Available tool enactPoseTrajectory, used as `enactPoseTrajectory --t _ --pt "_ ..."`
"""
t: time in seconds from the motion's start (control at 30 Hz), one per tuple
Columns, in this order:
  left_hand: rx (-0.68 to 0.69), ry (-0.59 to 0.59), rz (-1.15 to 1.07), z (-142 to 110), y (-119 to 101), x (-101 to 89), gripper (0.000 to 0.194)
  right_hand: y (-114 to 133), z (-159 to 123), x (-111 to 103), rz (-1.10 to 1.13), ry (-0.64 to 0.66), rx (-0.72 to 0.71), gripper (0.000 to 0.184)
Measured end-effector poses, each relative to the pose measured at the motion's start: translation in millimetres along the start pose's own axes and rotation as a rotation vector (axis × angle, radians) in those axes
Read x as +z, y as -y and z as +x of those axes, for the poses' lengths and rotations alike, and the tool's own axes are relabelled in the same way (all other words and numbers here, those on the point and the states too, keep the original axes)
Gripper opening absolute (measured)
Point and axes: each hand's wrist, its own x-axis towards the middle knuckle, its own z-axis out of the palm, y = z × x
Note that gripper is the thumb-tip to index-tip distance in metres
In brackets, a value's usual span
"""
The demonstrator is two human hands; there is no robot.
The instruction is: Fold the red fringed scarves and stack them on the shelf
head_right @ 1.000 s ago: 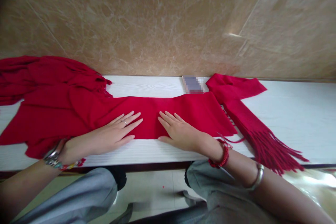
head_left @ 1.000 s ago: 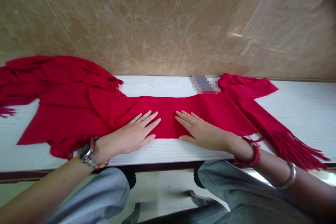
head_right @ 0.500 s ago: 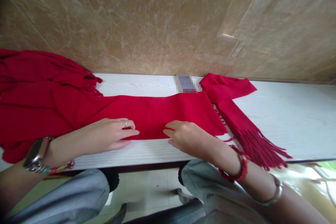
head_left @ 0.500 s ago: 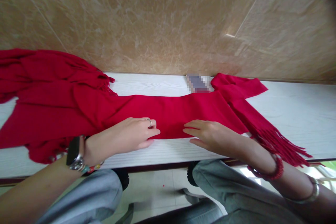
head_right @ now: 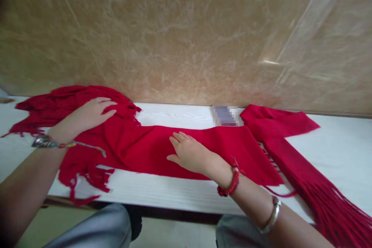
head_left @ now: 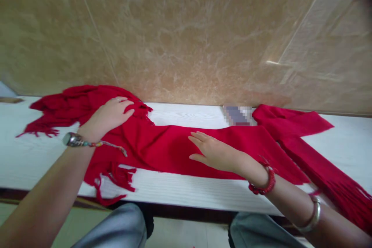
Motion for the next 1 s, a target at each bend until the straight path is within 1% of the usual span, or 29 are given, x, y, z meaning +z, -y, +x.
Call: enactPoseTrajectory --t 0.07,0.13,0.2,0.27,0.37,0.43,0.5,0.6,0.7,0.73,0.77,0.8,0.87,0.9,0.93,1.0 --pt "-0.158 -0.024 -0.001 -1 39 -2.8 0.045 9 26 2 0.048 0.004 -0.01 0.055" --pt "-0.392 0.045 -0.033 -3 72 -0.4 0.045 21 52 5 0.092 0.016 -0.011 0.061" --pt "-0.498 0.136 -0.133 -8 94 5.5 0.051 33 71 12 0.14 0.03 -0.011 0.066" --pt "-0.502 0.235 -0.311 -18 108 11.5 0.06 44 82 21 0.193 0.052 -0.009 0.07" --pt "-0.484 0.386 -0.52 -36 120 15.9 0.069 55 84 36 0.215 0.095 -0.005 0.069" --pt "-0.481 0.419 -0.573 -46 124 15.9 0.072 58 81 44 0.19 0.074 0.001 0.065" --pt "-0.479 0.414 -0.578 -53 126 15.2 0.072 58 78 49 0.171 0.036 0.006 0.062" --pt "-0.454 0.435 -0.559 -57 125 13.2 0.065 57 78 54 0.165 0.014 0.001 0.062" --pt "-0.361 0.519 -0.542 -56 115 5.3 0.041 57 79 55 0.171 0.001 0.005 0.063" --pt "-0.329 0.517 -0.546 -55 108 0.5 0.035 58 79 55 0.174 0.001 0.007 0.063" --pt "-0.313 0.472 -0.565 -53 100 -5.5 0.032 58 80 55 0.178 0.001 0.008 0.062" --pt "-0.312 0.387 -0.601 -51 89 -12.3 0.032 58 80 55 0.182 0.0 0.008 0.062" --pt "-0.308 0.168 -0.715 -46 63 -27.3 0.037 57 80 56 0.194 -0.017 0.013 0.063" --pt "-0.274 0.111 -0.778 -44 50 -34.6 0.038 56 80 58 0.201 -0.033 0.027 0.065" --pt "-0.181 0.166 -0.819 -42 39 -41.3 0.037 54 80 59 0.209 -0.055 0.049 0.068" --pt "0.063 0.569 -0.857 -37 28 -50.6 0.032 49 79 64 0.227 -0.108 0.105 0.075"
